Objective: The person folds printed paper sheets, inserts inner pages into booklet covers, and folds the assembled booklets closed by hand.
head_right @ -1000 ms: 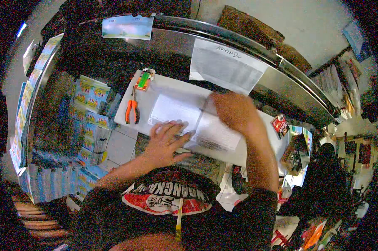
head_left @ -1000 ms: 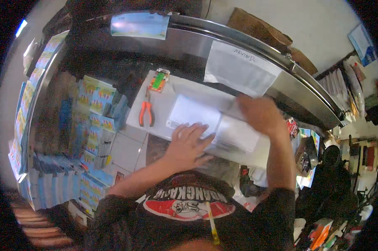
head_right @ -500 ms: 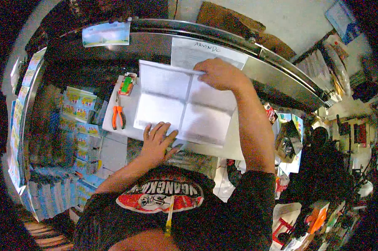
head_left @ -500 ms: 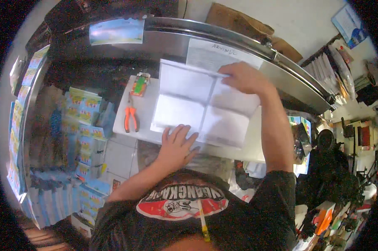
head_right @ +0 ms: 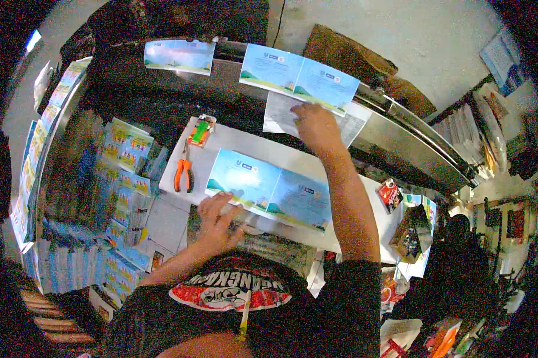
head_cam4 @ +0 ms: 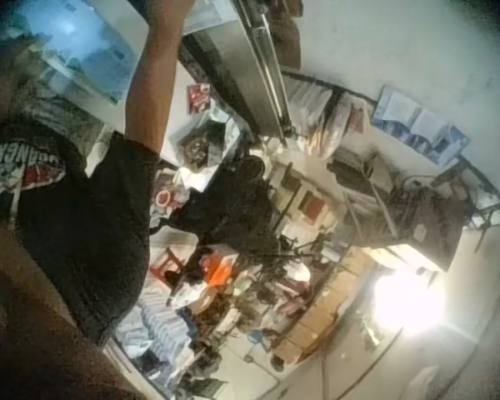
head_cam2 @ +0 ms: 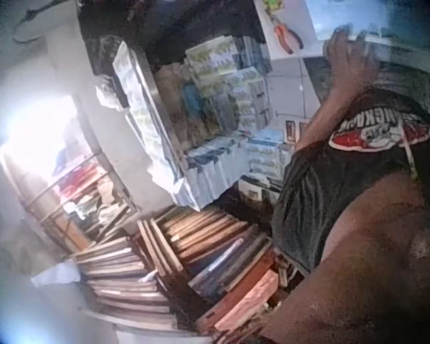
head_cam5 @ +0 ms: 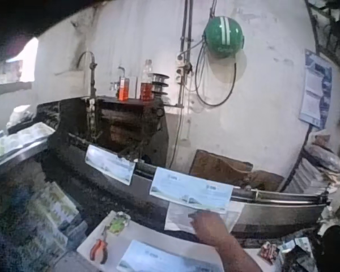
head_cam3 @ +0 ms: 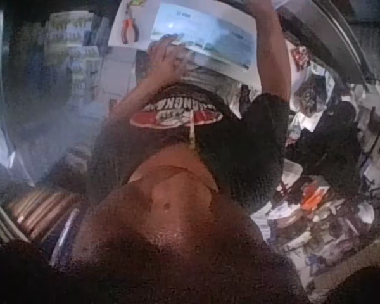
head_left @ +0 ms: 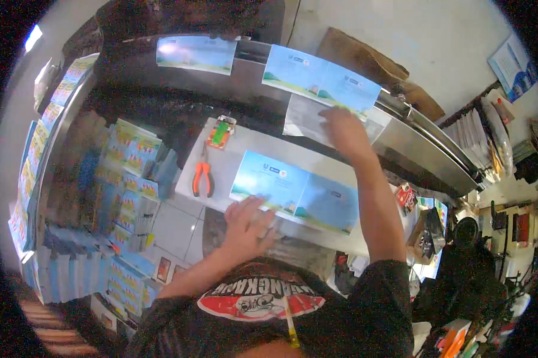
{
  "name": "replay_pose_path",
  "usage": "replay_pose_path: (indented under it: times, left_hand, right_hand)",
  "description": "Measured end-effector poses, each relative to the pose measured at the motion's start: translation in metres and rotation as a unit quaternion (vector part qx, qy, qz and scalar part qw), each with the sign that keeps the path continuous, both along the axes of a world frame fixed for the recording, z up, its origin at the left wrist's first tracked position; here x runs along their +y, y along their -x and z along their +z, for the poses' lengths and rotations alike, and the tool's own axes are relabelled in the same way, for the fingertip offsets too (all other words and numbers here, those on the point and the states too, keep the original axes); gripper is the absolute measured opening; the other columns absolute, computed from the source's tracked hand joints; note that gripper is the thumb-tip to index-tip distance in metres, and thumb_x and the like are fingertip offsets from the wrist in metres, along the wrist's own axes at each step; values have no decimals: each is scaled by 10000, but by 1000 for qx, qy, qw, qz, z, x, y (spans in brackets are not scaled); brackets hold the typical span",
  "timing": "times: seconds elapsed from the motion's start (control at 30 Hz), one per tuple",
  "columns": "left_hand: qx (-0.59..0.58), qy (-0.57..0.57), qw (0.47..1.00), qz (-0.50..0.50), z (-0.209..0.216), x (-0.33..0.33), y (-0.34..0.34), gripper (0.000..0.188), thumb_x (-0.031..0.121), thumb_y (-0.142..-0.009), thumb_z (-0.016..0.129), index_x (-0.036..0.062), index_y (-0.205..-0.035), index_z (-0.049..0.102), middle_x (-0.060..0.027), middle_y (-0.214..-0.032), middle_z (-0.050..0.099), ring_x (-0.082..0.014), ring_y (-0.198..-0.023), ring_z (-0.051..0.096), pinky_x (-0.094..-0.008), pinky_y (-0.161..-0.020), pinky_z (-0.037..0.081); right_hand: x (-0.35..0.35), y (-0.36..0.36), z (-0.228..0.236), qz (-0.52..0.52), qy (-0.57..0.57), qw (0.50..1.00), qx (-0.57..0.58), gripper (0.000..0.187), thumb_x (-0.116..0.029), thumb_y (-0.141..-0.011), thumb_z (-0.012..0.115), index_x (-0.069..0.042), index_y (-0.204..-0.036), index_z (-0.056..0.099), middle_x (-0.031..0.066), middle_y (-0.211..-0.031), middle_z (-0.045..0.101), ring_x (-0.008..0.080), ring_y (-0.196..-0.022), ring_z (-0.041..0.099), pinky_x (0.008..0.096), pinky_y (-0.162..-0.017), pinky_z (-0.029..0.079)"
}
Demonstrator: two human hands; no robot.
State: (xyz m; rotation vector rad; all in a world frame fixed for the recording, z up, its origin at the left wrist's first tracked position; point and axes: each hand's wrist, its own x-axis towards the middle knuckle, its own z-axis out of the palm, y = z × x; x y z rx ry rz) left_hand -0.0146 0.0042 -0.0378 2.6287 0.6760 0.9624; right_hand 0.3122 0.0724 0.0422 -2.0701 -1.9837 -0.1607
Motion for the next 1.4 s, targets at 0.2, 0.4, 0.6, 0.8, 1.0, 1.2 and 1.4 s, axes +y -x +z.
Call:
replay_pose_path:
  times: [0.2, 0.4, 0.6, 0.8, 1.0, 1.2, 1.4]
  left_hand:
    - [-47, -9, 995, 91, -13, 21, 20, 548, 194, -735, 700, 64, -1232, 509, -211, -1333, 442, -396, -1210, 412, -526, -1015, 301]
    - [-38, -63, 997, 28, -4, 13, 8, 438, 245, -789, 664, 87, -1177, 538, -194, -1316, 460, -374, -1199, 419, -525, -992, 310]
    - [135, -10, 991, -13, -17, -1, -35, 491, 331, -771, 704, 154, -1214, 590, -96, -1287, 509, -269, -1230, 437, -500, -1025, 253]
    - [123, -12, 992, -27, -29, 2, -40, 532, 346, -791, 713, 138, -1256, 557, -123, -1322, 469, -312, -1251, 410, -534, -1032, 252]
    - [76, 70, 994, -34, 2, 4, -31, 525, 286, -773, 732, 106, -1228, 539, -130, -1282, 486, -321, -1215, 431, -501, -1019, 287]
    - [-211, 471, 815, -265, 157, 18, -34, 414, 129, -793, 726, 29, -1123, 497, -133, -1076, 558, -261, -913, 585, -392, -818, 475]
    - [-418, 539, 617, -393, 217, -18, -25, 385, 114, -834, 662, 56, -1163, 472, -127, -1010, 523, -239, -885, 583, -358, -733, 480]
  right_hand:
    - [-135, 103, -21, 53, 106, 992, -29, 526, -312, -769, 704, -77, -1217, 562, 152, -1316, 475, 361, -1205, 458, 479, -941, 444]
    - [-136, 85, -8, 116, 173, 970, 126, 413, -243, -810, 646, -63, -1175, 579, 189, -1194, 555, 357, -1110, 540, 475, -917, 462]
    - [-49, 25, 42, 15, 109, 993, -29, 201, -188, -877, 529, -63, -1010, 614, 203, -810, 655, 402, -802, 634, 507, -698, 498]
    - [-19, -16, 28, 61, 137, 989, 18, 244, -196, -849, 569, -63, -1047, 619, 214, -940, 656, 405, -916, 613, 495, -813, 472]
    - [-24, -11, 66, 128, 123, 975, 134, 329, -178, -841, 577, -72, -1147, 634, 192, -1028, 664, 374, -953, 624, 441, -841, 491]
    - [-22, -40, 143, -117, -338, 933, -51, 390, -42, -890, 512, -208, -1218, 641, 80, -1127, 683, 190, -1044, 655, 330, -887, 507]
    - [55, -75, 60, -29, -285, 946, -152, 350, -138, -896, 501, -128, -1231, 602, 95, -1219, 628, 294, -1130, 591, 393, -957, 469]
